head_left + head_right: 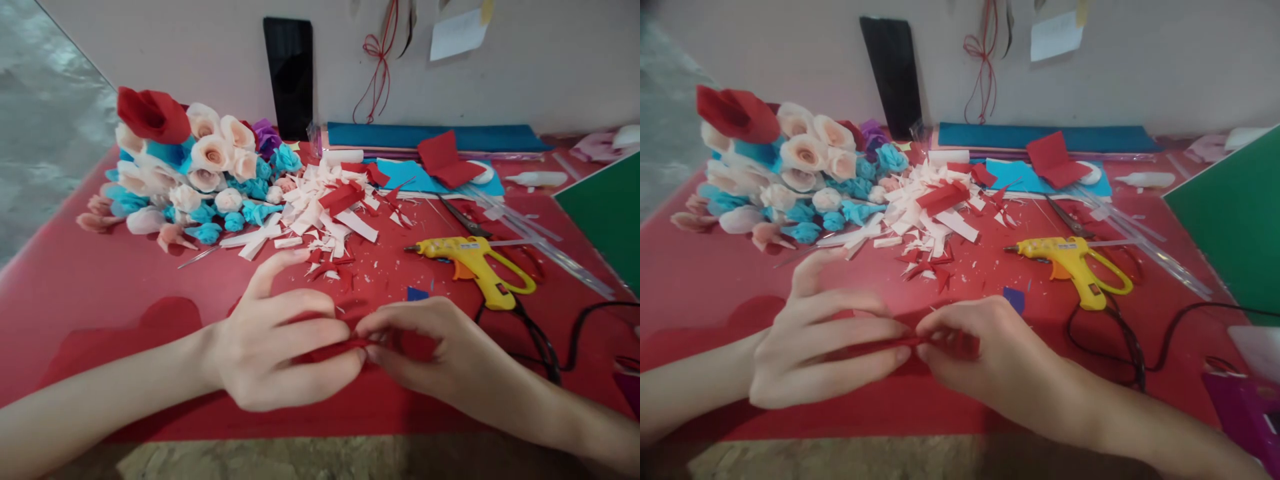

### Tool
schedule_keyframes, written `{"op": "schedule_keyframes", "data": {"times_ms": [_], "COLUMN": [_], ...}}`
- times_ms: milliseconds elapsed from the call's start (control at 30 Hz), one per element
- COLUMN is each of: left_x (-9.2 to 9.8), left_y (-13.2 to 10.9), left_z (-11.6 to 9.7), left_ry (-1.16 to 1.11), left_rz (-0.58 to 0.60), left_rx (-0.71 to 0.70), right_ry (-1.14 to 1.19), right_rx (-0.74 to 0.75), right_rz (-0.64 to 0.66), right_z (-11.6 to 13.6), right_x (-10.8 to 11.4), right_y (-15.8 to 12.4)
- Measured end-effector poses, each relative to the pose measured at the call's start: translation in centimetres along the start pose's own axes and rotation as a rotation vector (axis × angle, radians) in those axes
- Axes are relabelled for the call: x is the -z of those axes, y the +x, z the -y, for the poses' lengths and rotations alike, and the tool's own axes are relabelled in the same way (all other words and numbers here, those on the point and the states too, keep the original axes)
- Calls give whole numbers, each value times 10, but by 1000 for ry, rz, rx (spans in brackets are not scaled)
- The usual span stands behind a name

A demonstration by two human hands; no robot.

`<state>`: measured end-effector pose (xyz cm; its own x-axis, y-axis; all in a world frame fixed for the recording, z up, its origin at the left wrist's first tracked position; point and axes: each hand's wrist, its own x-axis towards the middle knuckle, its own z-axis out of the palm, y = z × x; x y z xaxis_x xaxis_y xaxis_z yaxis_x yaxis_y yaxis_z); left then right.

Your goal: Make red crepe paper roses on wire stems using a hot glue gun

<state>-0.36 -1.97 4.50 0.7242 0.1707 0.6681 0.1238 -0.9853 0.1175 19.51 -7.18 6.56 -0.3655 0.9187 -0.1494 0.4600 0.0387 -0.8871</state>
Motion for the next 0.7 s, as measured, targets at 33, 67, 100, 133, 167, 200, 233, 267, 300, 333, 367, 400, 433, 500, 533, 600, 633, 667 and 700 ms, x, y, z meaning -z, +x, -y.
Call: {"op": "schedule_keyframes", "data": {"times_ms": [33,67,100,133,167,200,233,267,300,333,367,400,433,500,533,600,633,667,700], "left_x": [-1,-1,-1,-2,-2,-2,-2,-1,-1,-1,-1,-1,-1,-1,-1,-1,-1,-1,-1], "left_y": [0,1,1,1,1,0,0,0,0,-1,-1,-1,-1,-1,-1,-1,-1,-1,-1], "left_z": [-1,-1,-2,-2,-2,-2,-2,-1,-1,0,1,1,0,-3,-4,-8,-9,-9,-8], "left_ry": [14,25,32,32,29,24,22,22,26,33,43,53,61,63,59,51,55,62,68], "left_rz": [-9,-13,-11,-9,-3,-1,1,5,11,17,19,20,20,14,10,5,6,8,14], "left_rx": [3,4,4,1,-3,-8,-14,-17,-24,-31,-36,-40,-50,-34,1,86,118,119,83], "right_ry": [16,26,29,29,26,23,22,21,24,29,34,39,43,51,52,52,52,52,53], "right_rx": [-6,-11,-19,-27,-35,-44,-54,-65,-73,-77,-80,-81,-82,-88,-95,-101,-103,-104,-104], "right_rz": [0,2,11,23,38,49,62,71,76,79,80,81,83,97,103,105,106,103,101], "right_z": [0,0,0,0,-1,-1,-2,-2,-2,-2,-3,-3,-3,-4,-4,-3,-3,-2,-2], "right_x": [0,-1,-1,-1,-1,-1,-1,-1,-1,0,0,0,1,1,1,1,0,0,0], "right_y": [0,-1,-2,-3,-4,-4,-5,-5,-5,-5,-5,-5,-6,-6,-5,-5,-4,-3,-3]}}
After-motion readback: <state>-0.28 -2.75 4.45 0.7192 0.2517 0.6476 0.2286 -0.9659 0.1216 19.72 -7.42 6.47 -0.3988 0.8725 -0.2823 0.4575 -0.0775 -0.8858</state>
